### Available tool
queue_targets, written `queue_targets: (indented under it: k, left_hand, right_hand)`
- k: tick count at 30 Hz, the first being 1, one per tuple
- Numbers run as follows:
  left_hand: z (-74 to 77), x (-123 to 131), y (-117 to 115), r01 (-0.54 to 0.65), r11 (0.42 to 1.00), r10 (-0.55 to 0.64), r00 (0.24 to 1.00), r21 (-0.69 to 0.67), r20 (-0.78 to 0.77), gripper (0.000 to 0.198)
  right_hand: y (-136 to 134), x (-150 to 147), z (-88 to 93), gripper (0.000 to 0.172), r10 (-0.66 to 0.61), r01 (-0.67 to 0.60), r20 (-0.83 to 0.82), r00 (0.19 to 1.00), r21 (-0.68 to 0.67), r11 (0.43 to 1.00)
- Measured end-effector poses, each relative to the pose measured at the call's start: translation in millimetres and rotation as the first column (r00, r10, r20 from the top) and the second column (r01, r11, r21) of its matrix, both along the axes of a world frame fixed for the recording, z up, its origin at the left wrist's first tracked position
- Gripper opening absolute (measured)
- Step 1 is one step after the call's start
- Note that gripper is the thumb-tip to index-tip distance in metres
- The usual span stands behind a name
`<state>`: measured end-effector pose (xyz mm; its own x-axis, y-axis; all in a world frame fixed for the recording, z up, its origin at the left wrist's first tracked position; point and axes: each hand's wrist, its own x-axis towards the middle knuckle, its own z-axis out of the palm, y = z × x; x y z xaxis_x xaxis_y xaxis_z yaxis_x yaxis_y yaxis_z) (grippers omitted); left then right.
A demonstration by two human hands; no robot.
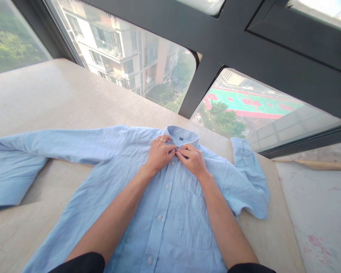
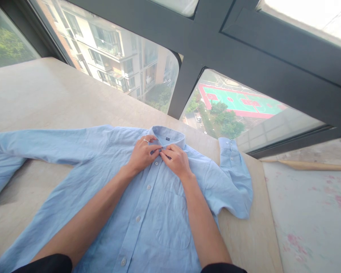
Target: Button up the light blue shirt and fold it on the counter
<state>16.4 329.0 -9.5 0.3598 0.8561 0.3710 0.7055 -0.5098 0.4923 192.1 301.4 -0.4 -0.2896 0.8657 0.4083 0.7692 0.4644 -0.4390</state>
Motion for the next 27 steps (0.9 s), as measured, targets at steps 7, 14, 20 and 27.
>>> queue_targets:
  k: [7, 14, 20, 27]
  left_hand:
    - [4.8, 0, -1, -0.003, 0.999, 0.003, 1.0, -0.054, -0.004, 0.023]
    - [4.9, -1, 0, -0.015, 0.998, 0.016, 1.0, -0.057, 0.004, 0.023]
    - [4.6, 0, 0, -0.022, 0.998, 0.022, 1.0, -0.057, 0.003, 0.022]
    - [6.2, -1, -2, -0.012, 0.999, 0.01, 0.999, -0.052, -0.038, 0.023]
  right_hand:
    - [1, 0, 0.9, 0.022, 0.001, -0.002, -0.06, 0.998, -0.02, 1.0]
    - [2, 3, -2.8, 0.022, -0.003, -0.003, -0.113, 0.994, -0.05, 0.999]
    - [4, 5, -3.8, 0.019, 0.01, -0.021, -0.157, 0.988, -0.067, 0.998]
    - [5, 6, -11.1, 0.017, -0.007, 0.0, -0.184, 0.983, -0.039, 0.999]
